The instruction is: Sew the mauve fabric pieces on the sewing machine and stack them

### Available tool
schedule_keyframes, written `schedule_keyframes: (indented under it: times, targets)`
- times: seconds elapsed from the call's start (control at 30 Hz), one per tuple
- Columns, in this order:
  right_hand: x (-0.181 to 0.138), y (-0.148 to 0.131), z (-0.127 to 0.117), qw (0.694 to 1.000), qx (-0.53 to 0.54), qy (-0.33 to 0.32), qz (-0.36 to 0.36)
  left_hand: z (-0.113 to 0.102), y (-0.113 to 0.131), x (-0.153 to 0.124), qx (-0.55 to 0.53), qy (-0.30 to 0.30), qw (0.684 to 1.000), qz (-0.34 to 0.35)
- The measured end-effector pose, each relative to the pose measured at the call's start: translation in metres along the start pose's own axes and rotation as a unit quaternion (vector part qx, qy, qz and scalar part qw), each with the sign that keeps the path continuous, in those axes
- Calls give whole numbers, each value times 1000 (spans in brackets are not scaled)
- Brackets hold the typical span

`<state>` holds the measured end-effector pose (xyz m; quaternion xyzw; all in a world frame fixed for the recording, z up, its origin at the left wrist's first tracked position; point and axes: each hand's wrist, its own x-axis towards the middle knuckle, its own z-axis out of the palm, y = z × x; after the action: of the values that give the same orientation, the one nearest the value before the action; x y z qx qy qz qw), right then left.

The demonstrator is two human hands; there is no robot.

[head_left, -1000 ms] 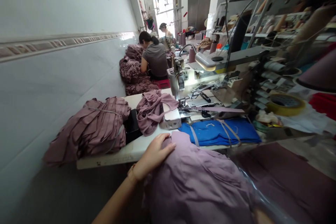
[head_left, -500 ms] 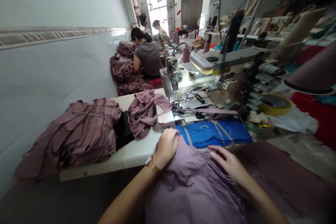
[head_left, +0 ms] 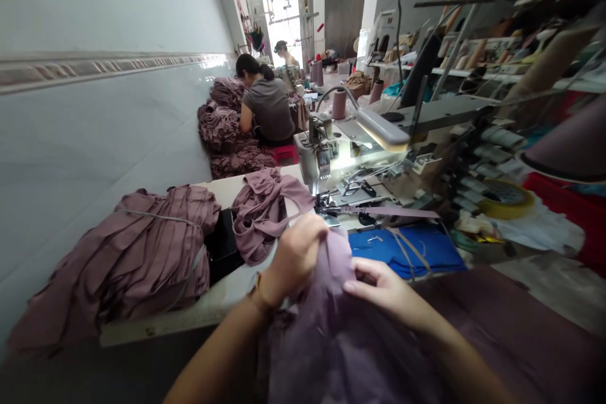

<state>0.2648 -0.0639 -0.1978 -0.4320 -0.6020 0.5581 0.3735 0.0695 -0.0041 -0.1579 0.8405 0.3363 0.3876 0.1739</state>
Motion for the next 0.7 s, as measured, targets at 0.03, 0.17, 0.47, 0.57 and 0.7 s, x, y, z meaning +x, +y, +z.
schedule_keyframes:
  times: [0.03, 0.17, 0.47, 0.57, 0.7]
  targets:
    - [10, -1, 2, 1000, 12, 14, 5, -2, -11, 10, 25, 14, 999, -14]
    - [48, 14, 8, 992, 76, 100, 18, 11, -48, 24, 114, 34, 992, -44]
    - [29, 49, 7, 976, 191, 83, 58, 48, -63, -17, 152, -25, 985, 83]
    - [20, 47, 10, 974, 195, 81, 80, 45, -64, -6, 142, -45, 986, 79]
    - [0, 47, 11, 974, 171, 92, 116, 41, -62, 0, 138, -66, 986, 71]
